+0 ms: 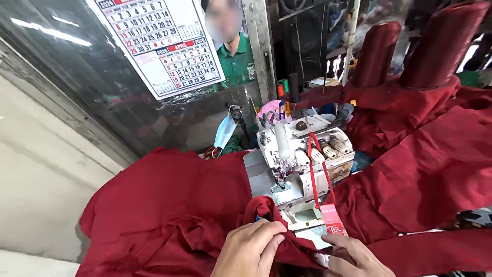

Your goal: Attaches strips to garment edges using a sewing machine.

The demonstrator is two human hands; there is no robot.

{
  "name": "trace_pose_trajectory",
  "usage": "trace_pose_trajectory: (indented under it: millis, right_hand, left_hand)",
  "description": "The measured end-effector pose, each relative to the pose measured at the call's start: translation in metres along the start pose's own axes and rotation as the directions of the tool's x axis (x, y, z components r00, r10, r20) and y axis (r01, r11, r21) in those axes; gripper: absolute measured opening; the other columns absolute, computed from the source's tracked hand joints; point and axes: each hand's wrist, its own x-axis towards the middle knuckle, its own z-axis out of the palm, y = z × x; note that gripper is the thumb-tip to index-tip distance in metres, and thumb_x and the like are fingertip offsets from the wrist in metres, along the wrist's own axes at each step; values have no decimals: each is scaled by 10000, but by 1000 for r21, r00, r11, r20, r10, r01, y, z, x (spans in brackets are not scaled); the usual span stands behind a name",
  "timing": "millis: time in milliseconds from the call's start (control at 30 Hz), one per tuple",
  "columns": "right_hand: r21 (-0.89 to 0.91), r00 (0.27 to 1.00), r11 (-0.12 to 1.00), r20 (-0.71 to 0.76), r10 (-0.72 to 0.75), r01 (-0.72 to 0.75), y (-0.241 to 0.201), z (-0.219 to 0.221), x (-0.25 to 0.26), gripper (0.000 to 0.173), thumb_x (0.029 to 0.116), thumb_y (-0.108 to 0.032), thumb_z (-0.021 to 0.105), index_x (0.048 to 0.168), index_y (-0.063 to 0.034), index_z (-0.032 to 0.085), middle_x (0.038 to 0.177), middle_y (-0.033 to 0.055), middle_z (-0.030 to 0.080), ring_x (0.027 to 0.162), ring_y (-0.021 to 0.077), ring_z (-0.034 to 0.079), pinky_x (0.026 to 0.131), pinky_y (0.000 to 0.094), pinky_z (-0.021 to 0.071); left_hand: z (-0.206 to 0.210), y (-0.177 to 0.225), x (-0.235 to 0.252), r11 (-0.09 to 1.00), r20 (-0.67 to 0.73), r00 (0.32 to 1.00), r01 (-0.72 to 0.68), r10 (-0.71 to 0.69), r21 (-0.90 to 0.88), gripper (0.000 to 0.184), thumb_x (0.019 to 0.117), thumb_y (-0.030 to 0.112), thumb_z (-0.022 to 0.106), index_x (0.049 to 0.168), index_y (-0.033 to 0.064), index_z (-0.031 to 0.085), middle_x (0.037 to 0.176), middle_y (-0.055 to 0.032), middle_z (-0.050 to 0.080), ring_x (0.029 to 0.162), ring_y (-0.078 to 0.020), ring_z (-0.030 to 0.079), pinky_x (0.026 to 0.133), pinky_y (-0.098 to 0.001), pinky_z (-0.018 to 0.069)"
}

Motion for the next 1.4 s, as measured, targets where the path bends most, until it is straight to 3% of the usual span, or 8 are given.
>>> trace_pose_trajectory:
  millis: [300,400,467,567,733,867,1233,1400]
  right_hand:
    - [98,939,954,-231,-255,283,-29,-5,58,117,984,-197,684,978,-88,725,1361,113,657,1422,333,484,1211,570,370]
    - [236,914,899,-270,-303,368,-58,-6,87,134,988,-143,674,965,-15,708,1067,118,751,1174,256,681,1203,576,374]
    - [312,932,897,-284,-225,312,-84,-10,101,161,985,-131,683,920,14,710,889,110,735,912,192,725,966,426,578]
    - [485,951,862,-308,8,150,-87,8,121,166,1001,-151,665,911,-15,700,759,55,675,635,117,633,561,287,550]
    - [639,834,740,-278,477,-209,-30,49,117,179,943,-219,735,830,-83,708,713,12,687,621,126,660,580,314,581]
    - [681,737,716,-404,542,-153,-1,66,118,241,868,-207,803,752,-90,627,638,16,611,552,131,589,509,301,507]
    - [604,563,773,-576,593,-195,-4,88,145,318,884,-274,733,659,-164,536,560,-53,472,479,66,456,442,254,378]
    - [612,812,789,-428,396,-62,-13,61,99,309,964,-332,721,809,-86,616,651,4,570,557,100,549,495,283,472]
  left_hand:
    - [-17,-27,15,976,-27,995,93,-100,-196,225,1067,256,540,1113,133,723,990,40,734,901,-51,695,805,-278,606]
    - [-69,-42,31,960,100,992,101,-77,-260,225,1066,271,537,1089,131,712,948,24,714,842,-82,673,753,-298,587]
    - [-122,-29,56,981,63,997,48,-37,-188,193,1044,293,563,1054,190,727,927,53,716,800,-74,672,701,-280,585]
    - [-157,-11,106,1000,-29,1000,-8,8,9,124,983,238,608,961,244,730,829,113,701,699,-36,653,585,-237,563]
    - [-88,-67,146,985,248,953,171,-173,28,156,987,337,664,989,193,725,905,42,709,829,-107,679,763,-406,589]
    - [-50,-99,147,974,369,907,224,-205,-11,274,901,490,727,994,233,719,966,89,735,933,-47,692,856,-355,593]
    - [0,-87,148,697,-23,910,333,-414,635,629,844,614,668,1225,114,689,1197,-140,677,1162,-343,640,912,-565,542]
    - [-13,-46,98,851,-117,990,129,-80,509,441,967,504,568,1207,159,702,1208,-90,676,1177,-326,614,964,-612,485]
